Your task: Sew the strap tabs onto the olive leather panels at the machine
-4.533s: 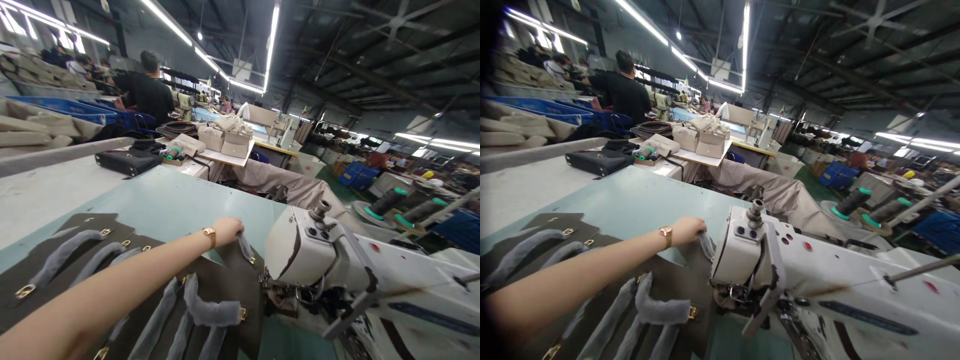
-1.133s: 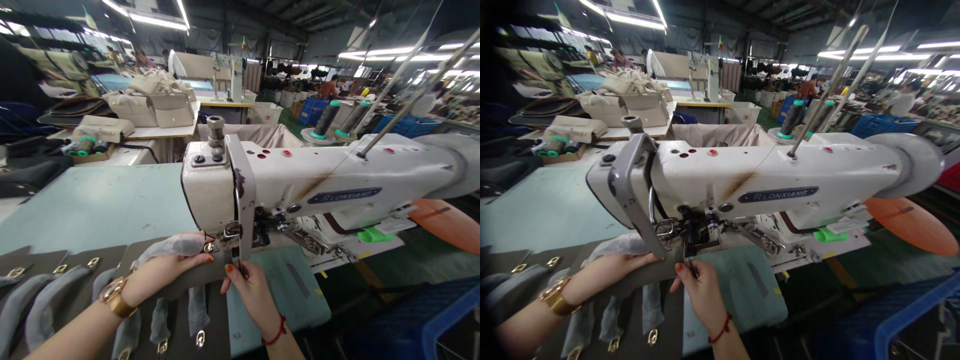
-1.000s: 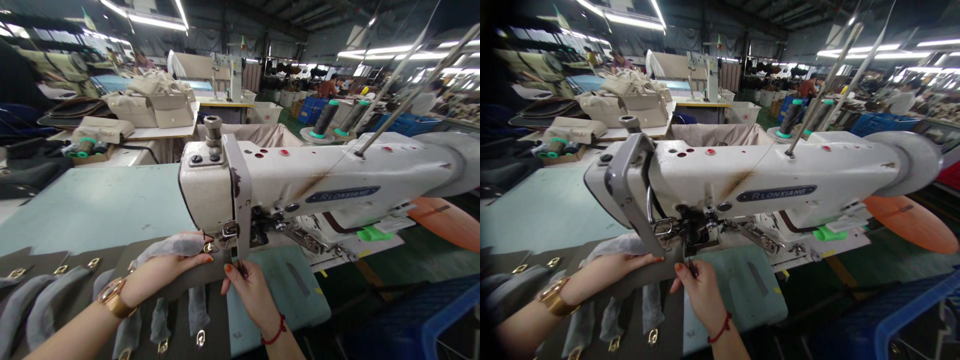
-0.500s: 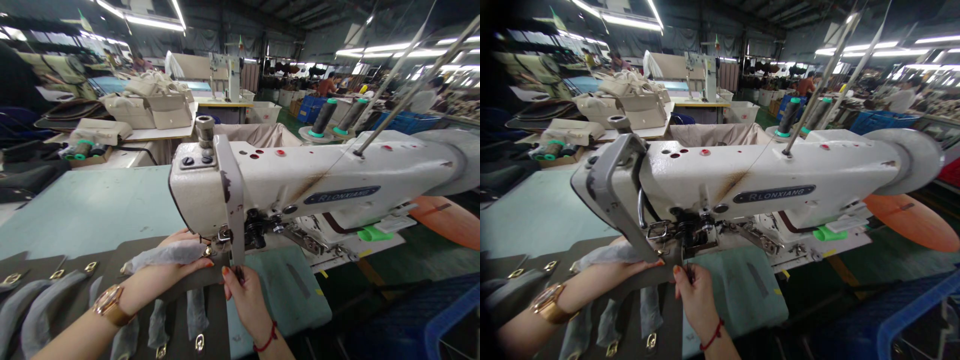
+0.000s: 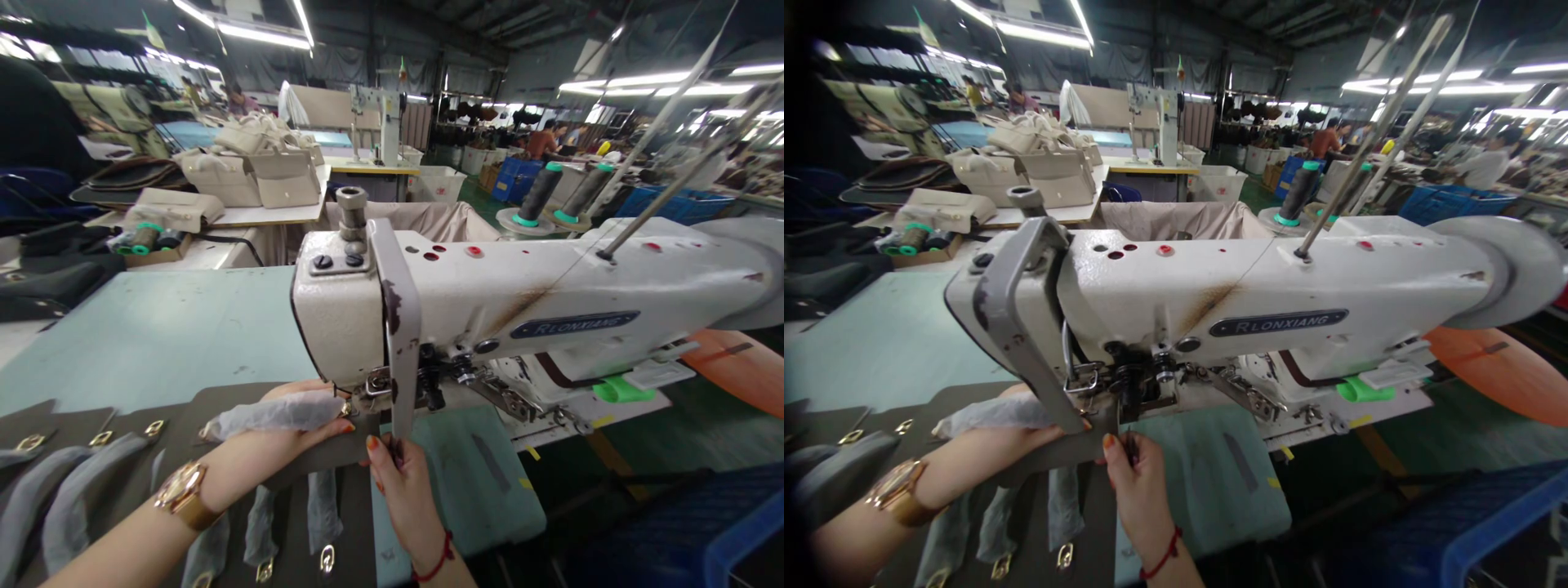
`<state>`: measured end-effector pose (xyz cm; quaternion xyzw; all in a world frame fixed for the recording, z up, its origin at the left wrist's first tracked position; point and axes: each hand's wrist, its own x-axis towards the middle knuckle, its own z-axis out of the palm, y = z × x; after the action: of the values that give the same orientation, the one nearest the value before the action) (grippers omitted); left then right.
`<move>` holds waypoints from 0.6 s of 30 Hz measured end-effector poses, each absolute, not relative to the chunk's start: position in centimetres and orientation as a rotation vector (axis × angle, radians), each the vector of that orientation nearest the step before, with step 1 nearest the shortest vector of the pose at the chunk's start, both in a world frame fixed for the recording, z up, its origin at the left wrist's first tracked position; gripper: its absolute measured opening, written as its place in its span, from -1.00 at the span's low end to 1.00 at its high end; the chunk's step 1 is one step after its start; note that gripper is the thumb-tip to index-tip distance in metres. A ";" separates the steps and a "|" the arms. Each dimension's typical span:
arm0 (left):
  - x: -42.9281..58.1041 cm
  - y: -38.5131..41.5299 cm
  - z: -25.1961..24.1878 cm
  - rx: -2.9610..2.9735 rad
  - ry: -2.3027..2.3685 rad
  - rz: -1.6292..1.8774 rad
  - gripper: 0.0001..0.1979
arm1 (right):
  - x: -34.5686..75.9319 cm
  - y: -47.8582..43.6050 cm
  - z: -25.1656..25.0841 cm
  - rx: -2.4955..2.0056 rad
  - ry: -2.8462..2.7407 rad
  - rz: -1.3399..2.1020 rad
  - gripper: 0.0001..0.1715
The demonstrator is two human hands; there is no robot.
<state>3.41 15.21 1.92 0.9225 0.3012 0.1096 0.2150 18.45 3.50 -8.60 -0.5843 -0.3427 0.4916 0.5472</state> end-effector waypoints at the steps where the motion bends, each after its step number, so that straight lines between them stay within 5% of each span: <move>1: 3.4 15.3 1.8 2.565 0.830 0.301 -0.62 | 18.5 3.6 -8.7 -1.381 -0.800 1.178 -0.45; 18: 2.4 17.1 0.1 2.690 0.880 0.231 -0.51 | 18.8 5.5 -8.8 -1.232 -0.706 1.195 -0.51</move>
<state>2.44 17.14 0.06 0.9365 0.3064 0.0805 0.1505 18.81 5.54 -8.76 -0.5314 -0.3046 0.5152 0.5995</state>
